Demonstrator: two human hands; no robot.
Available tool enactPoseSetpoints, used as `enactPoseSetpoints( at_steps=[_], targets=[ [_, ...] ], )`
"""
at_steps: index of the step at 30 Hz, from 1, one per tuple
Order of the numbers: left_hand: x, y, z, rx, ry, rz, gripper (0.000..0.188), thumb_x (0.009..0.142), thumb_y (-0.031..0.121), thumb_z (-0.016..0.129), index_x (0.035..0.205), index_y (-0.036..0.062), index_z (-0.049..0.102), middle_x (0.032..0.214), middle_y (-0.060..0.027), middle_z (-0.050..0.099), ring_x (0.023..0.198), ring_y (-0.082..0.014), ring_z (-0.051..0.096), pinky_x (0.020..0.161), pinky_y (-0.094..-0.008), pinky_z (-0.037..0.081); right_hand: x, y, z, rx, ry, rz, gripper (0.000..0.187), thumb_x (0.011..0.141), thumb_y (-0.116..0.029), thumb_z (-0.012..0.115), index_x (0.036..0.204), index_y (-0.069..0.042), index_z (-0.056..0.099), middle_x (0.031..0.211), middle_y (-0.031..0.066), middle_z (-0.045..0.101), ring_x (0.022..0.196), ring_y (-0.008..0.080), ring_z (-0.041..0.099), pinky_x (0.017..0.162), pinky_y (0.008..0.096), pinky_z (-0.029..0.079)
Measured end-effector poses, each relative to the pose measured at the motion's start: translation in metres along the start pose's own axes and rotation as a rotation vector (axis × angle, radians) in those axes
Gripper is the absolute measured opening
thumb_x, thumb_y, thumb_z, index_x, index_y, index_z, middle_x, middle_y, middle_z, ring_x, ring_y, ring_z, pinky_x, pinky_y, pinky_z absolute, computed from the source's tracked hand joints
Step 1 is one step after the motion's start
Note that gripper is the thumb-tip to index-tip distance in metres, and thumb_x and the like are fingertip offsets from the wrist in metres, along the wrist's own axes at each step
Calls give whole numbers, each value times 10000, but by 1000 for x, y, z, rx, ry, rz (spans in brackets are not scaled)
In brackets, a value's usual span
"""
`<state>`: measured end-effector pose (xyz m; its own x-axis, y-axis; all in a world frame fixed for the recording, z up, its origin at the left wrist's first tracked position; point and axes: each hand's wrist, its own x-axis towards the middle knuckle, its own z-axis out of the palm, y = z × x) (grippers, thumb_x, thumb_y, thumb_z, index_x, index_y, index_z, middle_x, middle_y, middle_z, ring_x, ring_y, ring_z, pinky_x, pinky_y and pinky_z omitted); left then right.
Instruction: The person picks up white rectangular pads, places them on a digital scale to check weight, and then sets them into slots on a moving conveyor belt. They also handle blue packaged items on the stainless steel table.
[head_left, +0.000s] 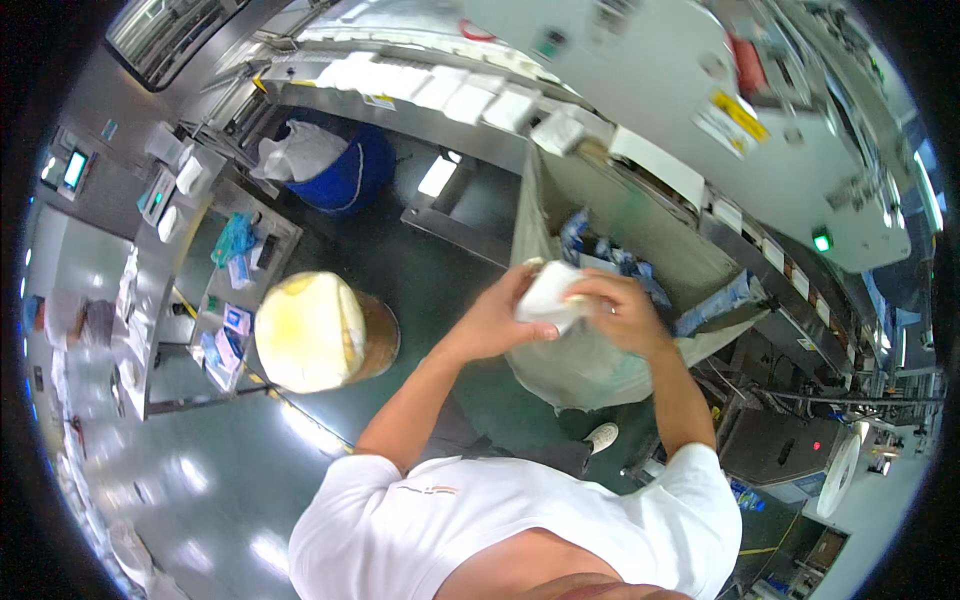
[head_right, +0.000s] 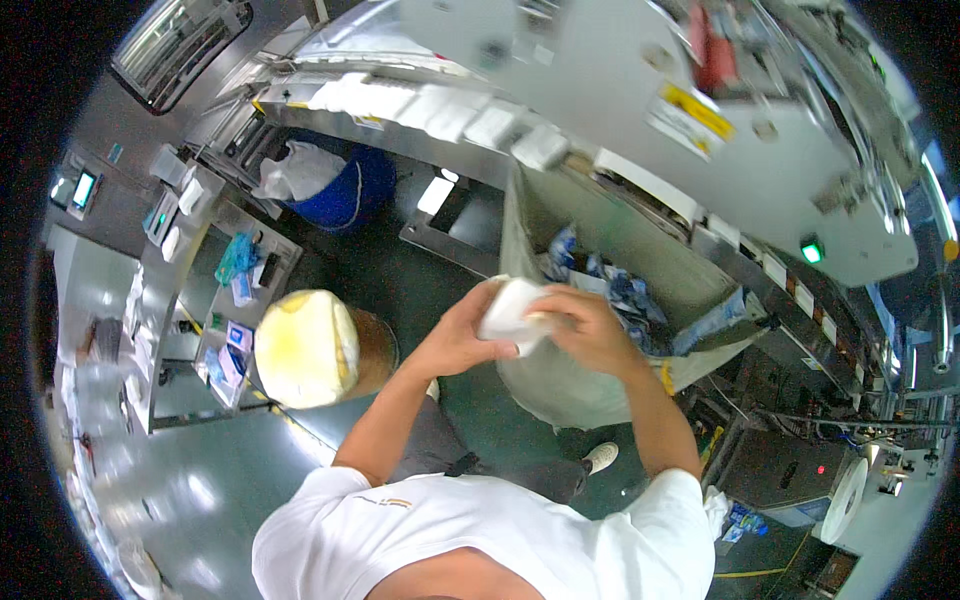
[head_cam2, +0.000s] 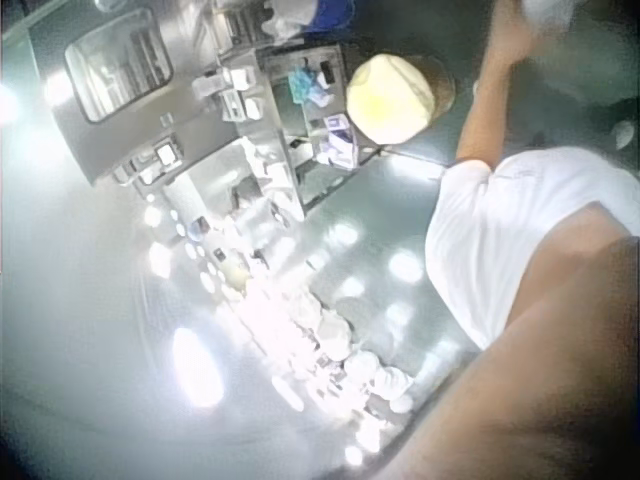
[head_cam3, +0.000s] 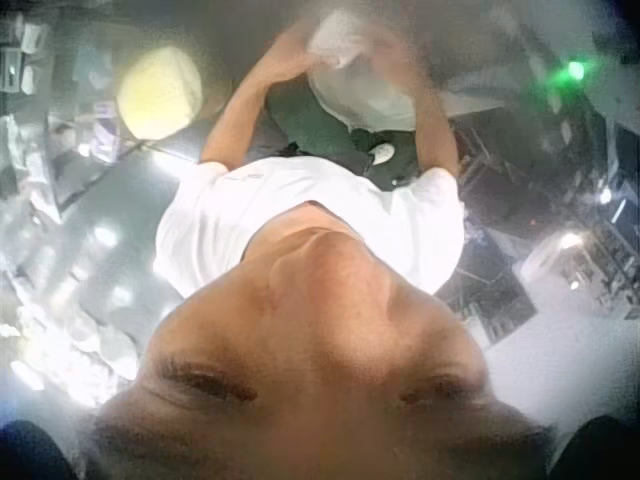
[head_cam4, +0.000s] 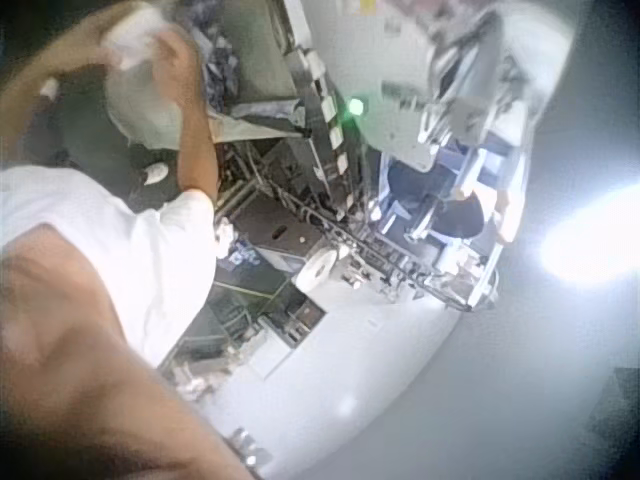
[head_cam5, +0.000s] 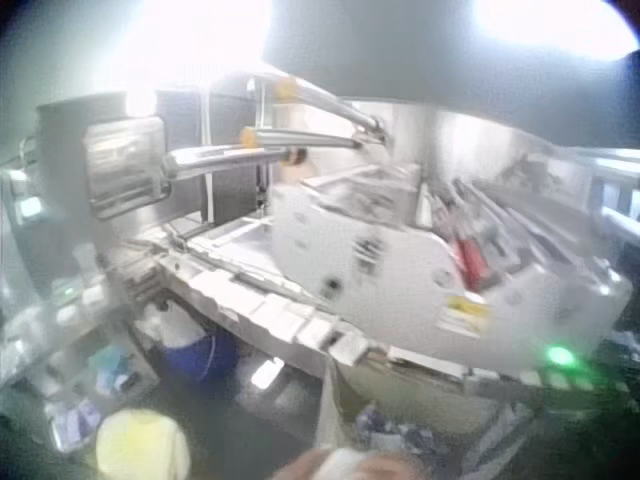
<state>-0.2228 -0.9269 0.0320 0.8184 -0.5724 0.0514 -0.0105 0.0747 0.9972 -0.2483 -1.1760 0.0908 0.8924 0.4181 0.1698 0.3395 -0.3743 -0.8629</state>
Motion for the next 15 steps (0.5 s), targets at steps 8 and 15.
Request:
enactPoseSetpoints(
  at_steps=[8,15],
  targets=[
    [-62,72,-205,-268,366,-341,428,876,27,755,1278,-29,620,1077,-165,753,922,-247,755,845,-369,601,282,18,70,313,21,42,280,1002,-83,579,1261,-19,664,1173,71,704,1036,177,668,899,313,541],
    [-69,51,-253,-261,344,-477,492,861,63,805,1293,-23,585,1096,-184,747,969,-298,751,884,-412,610,524,233,-55,-1148,-172,177,326,954,-252,604,1174,-40,719,1010,115,721,921,222,693,783,407,541]
  ],
)
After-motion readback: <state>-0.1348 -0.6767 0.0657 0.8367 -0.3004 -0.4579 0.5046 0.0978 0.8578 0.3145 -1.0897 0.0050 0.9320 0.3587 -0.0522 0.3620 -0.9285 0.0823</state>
